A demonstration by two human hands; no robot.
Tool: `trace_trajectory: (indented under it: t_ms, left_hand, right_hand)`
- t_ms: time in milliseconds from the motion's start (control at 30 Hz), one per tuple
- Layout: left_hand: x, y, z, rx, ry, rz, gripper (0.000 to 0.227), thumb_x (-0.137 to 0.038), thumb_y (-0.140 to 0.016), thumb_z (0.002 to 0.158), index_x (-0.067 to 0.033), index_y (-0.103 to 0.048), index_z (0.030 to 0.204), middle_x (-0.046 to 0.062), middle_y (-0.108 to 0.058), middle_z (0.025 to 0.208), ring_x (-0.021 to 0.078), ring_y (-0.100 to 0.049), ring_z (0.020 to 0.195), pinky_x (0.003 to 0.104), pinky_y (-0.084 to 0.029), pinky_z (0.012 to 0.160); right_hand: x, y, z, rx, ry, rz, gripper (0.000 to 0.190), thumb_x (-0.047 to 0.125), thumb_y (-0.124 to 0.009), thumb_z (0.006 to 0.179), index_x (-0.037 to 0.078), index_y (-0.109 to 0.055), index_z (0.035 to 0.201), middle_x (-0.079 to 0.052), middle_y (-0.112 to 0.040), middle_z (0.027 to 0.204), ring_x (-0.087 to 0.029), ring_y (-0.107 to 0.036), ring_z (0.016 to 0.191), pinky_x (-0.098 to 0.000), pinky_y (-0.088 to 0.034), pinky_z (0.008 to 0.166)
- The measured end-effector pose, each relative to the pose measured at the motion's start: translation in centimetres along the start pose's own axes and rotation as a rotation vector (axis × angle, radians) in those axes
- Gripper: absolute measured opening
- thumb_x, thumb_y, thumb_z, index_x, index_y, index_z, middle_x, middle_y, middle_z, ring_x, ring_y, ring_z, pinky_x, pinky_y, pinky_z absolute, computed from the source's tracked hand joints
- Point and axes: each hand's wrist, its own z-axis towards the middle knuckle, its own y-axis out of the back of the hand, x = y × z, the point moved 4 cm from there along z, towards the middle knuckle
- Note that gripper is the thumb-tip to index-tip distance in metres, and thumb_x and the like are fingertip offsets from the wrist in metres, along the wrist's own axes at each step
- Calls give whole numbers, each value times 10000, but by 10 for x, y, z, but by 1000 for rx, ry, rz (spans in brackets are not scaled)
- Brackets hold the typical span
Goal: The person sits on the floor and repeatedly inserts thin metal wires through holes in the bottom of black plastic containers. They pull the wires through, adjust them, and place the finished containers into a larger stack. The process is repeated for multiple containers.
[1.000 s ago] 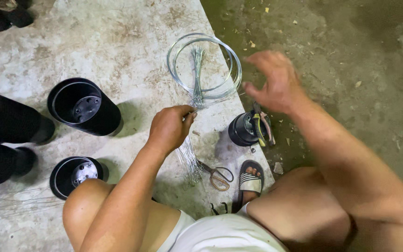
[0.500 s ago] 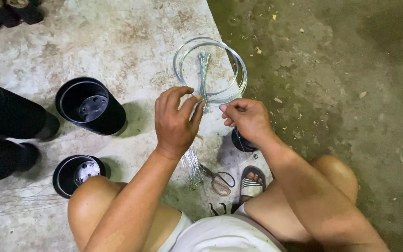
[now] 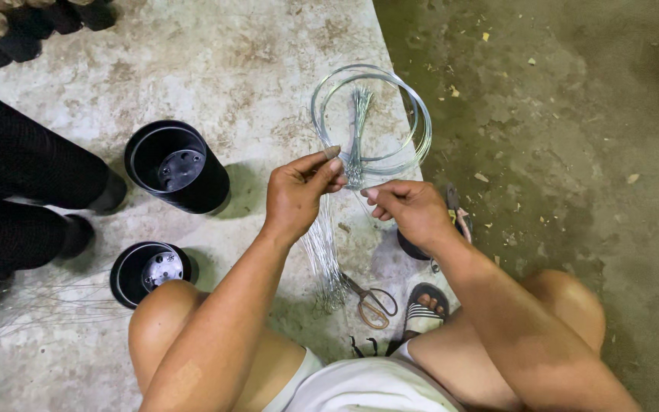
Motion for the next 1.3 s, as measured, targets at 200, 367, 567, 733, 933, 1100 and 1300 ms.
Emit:
trace_trajectory:
  t_ms: [200,367,567,733,933,1100,1300]
  left_hand:
    - [-9,11,5,-6,49,193,305,-125,-721,947,38,-717,1205,105,-778,940,149,-753,787,276,-633,720]
    - [-10,13,7,34,81,208,303,-124,-725,940,38,-724,1196,103,-766,916,144,-748,771,266,-622,698]
    - [-7,13,10,72,104,95,313,-114,-725,945,34,-715,1220,103,-767,937,142,-741,778,261,-617,699]
    - [-5,5,8,107,122,65,326,-102,-726,944,31,-711,1241,100,-754,943,135,-731,779,270,-620,701]
    - [-6,1,7,147,100,85,339,-85,-720,942,18,-703,1265,101,-766,959,134,-735,803,271,-629,725]
    - [-8,1,9,135,97,87,340,-86,-716,951,15,-702,1276,91,-761,967,127,-724,808,274,-631,733]
    - [-9,2,9,168,53,87,370,-77,-712,959,18,-673,1316,53,-717,925,124,-721,827,275,-628,747]
  right_hand:
    - [9,14,3,5,-51,-7,160,174,-715,941,33,-789,945,-4,-653,684,-71,-543,570,-238,-443,531]
    - [13,22,7,100,-80,62,153,152,-673,957,37,-771,983,13,-624,674,-52,-500,522,-220,-408,488]
    - [7,15,4,96,-189,41,194,225,-730,944,34,-759,960,37,-583,656,-43,-454,500,-218,-365,454]
    - [3,-1,1,217,-234,57,153,227,-772,887,86,-791,944,65,-573,628,-24,-438,519,-208,-317,460]
    - [-6,-6,6,266,-234,105,134,195,-779,892,62,-767,900,53,-546,611,-33,-420,507,-216,-298,455]
    - [-7,-2,12,254,-256,177,103,166,-754,899,63,-751,895,53,-530,606,-30,-394,501,-214,-268,442]
    - [-5,0,15,233,-265,164,104,165,-745,905,65,-735,878,60,-521,606,-26,-393,503,-211,-274,442]
